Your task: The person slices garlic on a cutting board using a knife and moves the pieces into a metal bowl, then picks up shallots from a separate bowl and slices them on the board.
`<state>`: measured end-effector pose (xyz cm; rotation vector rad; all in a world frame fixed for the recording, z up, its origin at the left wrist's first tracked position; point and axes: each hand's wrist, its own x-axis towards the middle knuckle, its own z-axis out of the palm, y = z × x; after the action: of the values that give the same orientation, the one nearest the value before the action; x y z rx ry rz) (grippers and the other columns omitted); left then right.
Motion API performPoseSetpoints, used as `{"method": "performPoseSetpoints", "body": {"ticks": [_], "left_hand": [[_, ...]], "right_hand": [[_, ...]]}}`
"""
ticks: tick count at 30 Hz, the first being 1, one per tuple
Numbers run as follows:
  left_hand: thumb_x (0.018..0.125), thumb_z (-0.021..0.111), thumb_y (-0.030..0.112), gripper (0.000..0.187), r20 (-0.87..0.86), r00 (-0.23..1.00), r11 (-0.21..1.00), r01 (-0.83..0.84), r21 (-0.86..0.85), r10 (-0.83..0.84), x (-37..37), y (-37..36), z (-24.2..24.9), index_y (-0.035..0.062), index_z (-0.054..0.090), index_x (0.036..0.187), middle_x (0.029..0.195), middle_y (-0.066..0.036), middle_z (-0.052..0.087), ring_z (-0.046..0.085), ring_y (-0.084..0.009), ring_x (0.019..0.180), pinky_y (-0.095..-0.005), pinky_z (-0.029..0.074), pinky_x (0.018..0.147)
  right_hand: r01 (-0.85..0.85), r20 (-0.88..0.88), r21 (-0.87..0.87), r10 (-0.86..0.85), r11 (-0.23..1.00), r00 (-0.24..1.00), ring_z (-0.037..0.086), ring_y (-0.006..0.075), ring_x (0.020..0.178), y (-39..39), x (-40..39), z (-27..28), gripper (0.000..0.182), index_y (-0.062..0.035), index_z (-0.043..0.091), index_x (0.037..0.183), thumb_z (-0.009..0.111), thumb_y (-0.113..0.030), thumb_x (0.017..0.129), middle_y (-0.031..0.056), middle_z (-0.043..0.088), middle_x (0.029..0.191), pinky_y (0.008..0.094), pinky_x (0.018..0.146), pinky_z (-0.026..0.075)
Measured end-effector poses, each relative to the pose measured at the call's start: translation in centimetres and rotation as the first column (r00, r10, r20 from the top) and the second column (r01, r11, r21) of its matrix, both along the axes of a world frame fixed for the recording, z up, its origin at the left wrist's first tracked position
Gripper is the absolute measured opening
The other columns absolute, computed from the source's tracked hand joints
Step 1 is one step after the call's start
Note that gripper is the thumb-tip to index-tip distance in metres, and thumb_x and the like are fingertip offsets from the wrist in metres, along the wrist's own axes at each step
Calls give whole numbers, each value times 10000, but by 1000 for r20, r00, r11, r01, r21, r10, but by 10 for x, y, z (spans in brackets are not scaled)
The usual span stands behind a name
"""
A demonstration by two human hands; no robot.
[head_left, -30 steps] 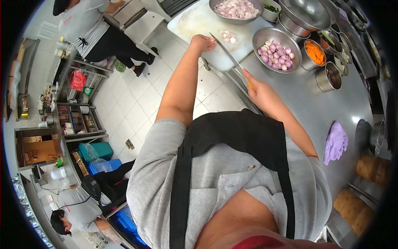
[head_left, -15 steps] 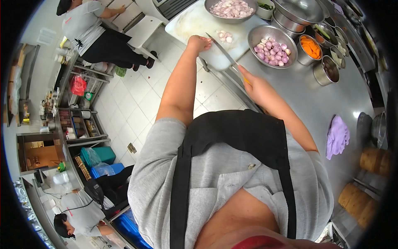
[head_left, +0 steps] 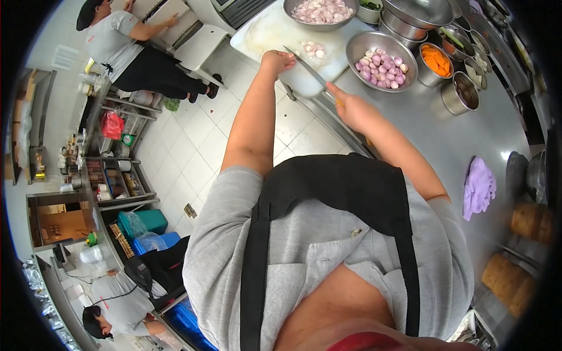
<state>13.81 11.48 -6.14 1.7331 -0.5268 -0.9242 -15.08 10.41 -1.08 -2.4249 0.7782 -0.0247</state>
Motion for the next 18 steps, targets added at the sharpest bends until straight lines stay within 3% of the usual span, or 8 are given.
{"method": "performPoseSetpoints", "body": {"ticks": [3,5,6,8,11,13,16,18], "left_hand": [[813,692,63,276,0,1000,1000,1,3,-1,0,-3,-1,-81,529,983,854,-135,645,653,-190,749,-263,569,668],[816,690,67,280,14,1000,1000,1,23,-1,-2,-2,5,-69,528,1000,852,-131,645,652,-184,742,-267,569,664],[819,687,76,259,70,997,999,-13,29,11,-7,-2,8,-49,542,993,844,-124,646,650,-176,729,-270,567,652],[822,684,85,238,130,991,999,-23,39,17,-9,-2,15,-29,557,987,836,-117,648,648,-167,716,-274,566,641],[824,685,111,187,195,974,991,95,99,-113,-4,-7,18,2,588,941,807,-101,650,642,-153,688,-273,561,607],[823,689,126,187,383,904,969,110,223,-191,2,-11,13,-19,611,912,793,-106,655,640,-157,667,-265,558,584],[822,691,135,229,305,908,909,160,385,-289,6,-15,21,-43,617,944,803,-122,659,649,-172,677,-268,565,594],[821,694,138,237,225,940,926,173,336,-257,0,-10,24,-51,621,944,801,-127,661,653,-180,677,-273,567,601]], "right_hand": [[-26,163,113,8,993,987,567,279,557,-8,-9,-1,585,-235,321,1428,456,-118,872,167,595,743,386,578,482],[114,41,609,-175,785,984,497,158,479,-10,-17,14,561,-243,327,1429,456,-144,892,77,545,693,306,481,449],[110,43,610,-171,784,984,497,158,479,-9,-20,14,561,-243,327,1429,456,-144,892,77,545,693,306,481,449],[122,97,631,-234,766,967,439,81,469,-8,-26,14,535,-255,340,1425,457,-167,911,11,486,660,252,434,404],[149,74,611,-243,778,967,448,99,464,-4,-31,17,519,-247,346,1422,449,-168,919,25,502,650,267,451,413],[125,112,577,-229,807,967,445,100,459,0,-35,12,518,-241,350,1420,451,-167,917,25,502,647,269,456,413],[91,131,536,-189,840,973,472,131,481,2,-39,11,522,-226,354,1417,458,-163,910,56,534,673,286,495,429],[81,113,535,-166,841,980,504,160,509,3,-39,8,528,-218,353,1416,462,-159,903,86,565,702,301,528,444]]}}
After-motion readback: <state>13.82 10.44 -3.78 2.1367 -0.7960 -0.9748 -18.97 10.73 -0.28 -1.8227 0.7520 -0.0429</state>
